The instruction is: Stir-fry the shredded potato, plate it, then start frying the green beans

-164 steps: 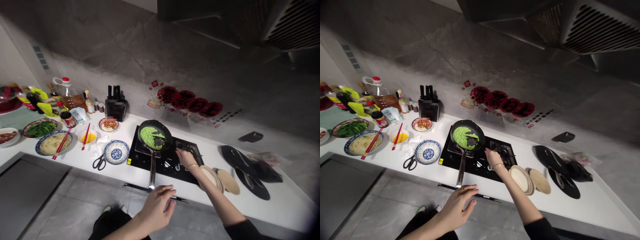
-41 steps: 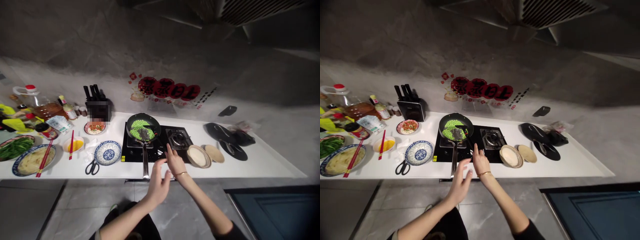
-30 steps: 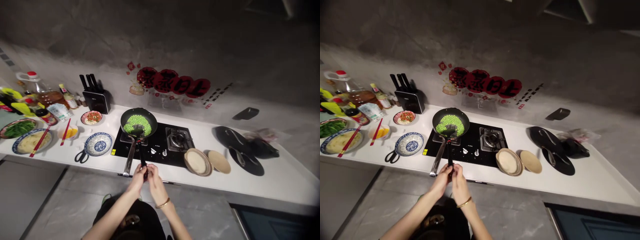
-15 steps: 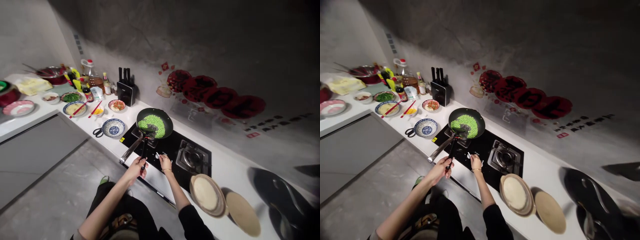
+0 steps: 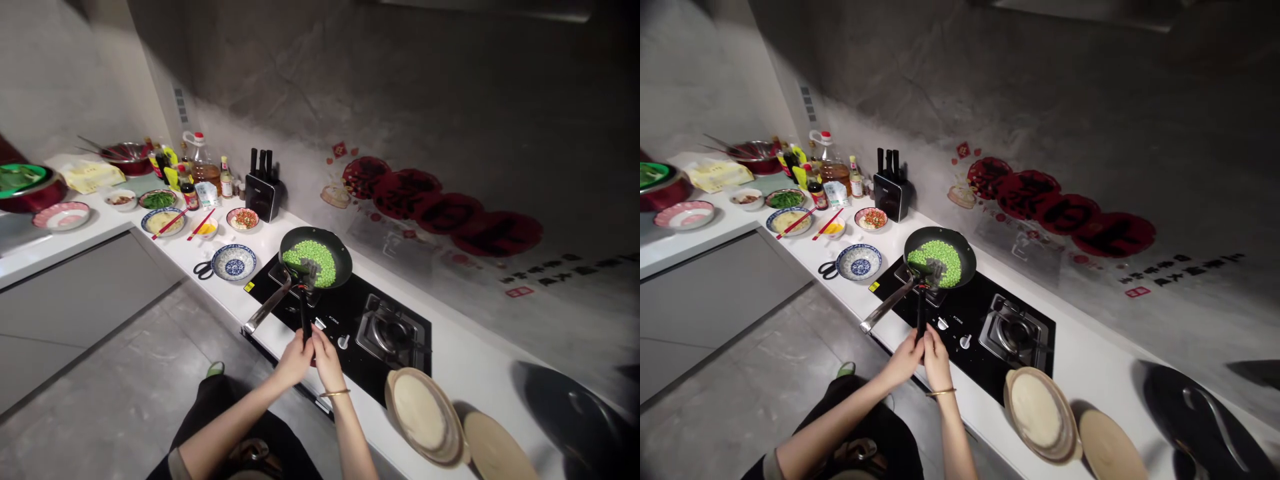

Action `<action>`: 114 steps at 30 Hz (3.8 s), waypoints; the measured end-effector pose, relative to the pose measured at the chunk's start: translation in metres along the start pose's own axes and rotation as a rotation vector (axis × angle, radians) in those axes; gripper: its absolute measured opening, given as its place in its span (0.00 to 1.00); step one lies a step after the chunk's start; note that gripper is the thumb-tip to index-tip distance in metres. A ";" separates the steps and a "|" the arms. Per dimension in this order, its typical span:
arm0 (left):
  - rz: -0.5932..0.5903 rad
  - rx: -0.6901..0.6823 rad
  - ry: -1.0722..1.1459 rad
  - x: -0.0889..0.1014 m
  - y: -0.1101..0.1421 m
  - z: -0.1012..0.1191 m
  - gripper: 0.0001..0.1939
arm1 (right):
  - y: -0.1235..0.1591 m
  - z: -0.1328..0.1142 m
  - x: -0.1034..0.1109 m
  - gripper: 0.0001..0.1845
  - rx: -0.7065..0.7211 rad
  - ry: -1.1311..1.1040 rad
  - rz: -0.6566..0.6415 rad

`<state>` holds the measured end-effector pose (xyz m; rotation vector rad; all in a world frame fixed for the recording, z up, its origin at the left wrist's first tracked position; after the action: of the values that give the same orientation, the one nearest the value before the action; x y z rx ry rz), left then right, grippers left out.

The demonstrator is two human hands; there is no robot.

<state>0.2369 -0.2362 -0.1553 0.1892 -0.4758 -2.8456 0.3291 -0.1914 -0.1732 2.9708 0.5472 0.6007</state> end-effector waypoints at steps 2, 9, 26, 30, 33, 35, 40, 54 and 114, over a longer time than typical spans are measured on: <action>0.005 -0.120 -0.230 -0.003 0.003 0.004 0.18 | -0.001 -0.009 0.004 0.25 0.025 0.068 -0.001; -0.350 -0.327 -0.780 0.008 0.021 0.033 0.14 | -0.014 -0.027 0.013 0.24 -0.080 0.769 0.059; -0.335 -0.370 -0.460 0.132 0.007 0.080 0.15 | -0.089 -0.145 -0.001 0.20 -0.070 1.429 -0.001; -0.290 -0.341 -0.418 0.136 0.002 0.081 0.15 | -0.128 -0.142 0.001 0.22 -0.083 1.438 0.063; -0.251 -0.335 -0.414 0.138 0.001 0.083 0.15 | -0.148 -0.139 0.020 0.22 -0.136 1.374 0.074; -0.232 -0.356 -0.429 0.138 0.000 0.086 0.15 | -0.151 -0.137 0.032 0.22 -0.161 1.339 0.046; -0.212 -0.393 -0.429 0.134 0.000 0.094 0.14 | -0.122 -0.139 0.067 0.20 -0.135 1.320 -0.029; -0.221 -0.420 -0.461 0.110 0.008 0.090 0.15 | -0.082 -0.131 0.104 0.21 -0.108 1.444 -0.073; -0.155 -0.411 -0.482 0.125 0.006 0.083 0.13 | -0.091 -0.157 0.102 0.20 -0.064 1.415 -0.151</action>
<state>0.1045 -0.2496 -0.0859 -0.5671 0.0557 -3.0526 0.3258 -0.0720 -0.0033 1.9146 0.6999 2.5203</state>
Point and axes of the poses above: each hand's wrist, its own y-axis away from the middle knuckle, its own x-axis out of the back of the hand, z = x × y, the point moved 5 cm from there along -y, towards the middle knuckle, and after that the axes turned 5 degrees about x, right-handed, at the moved point
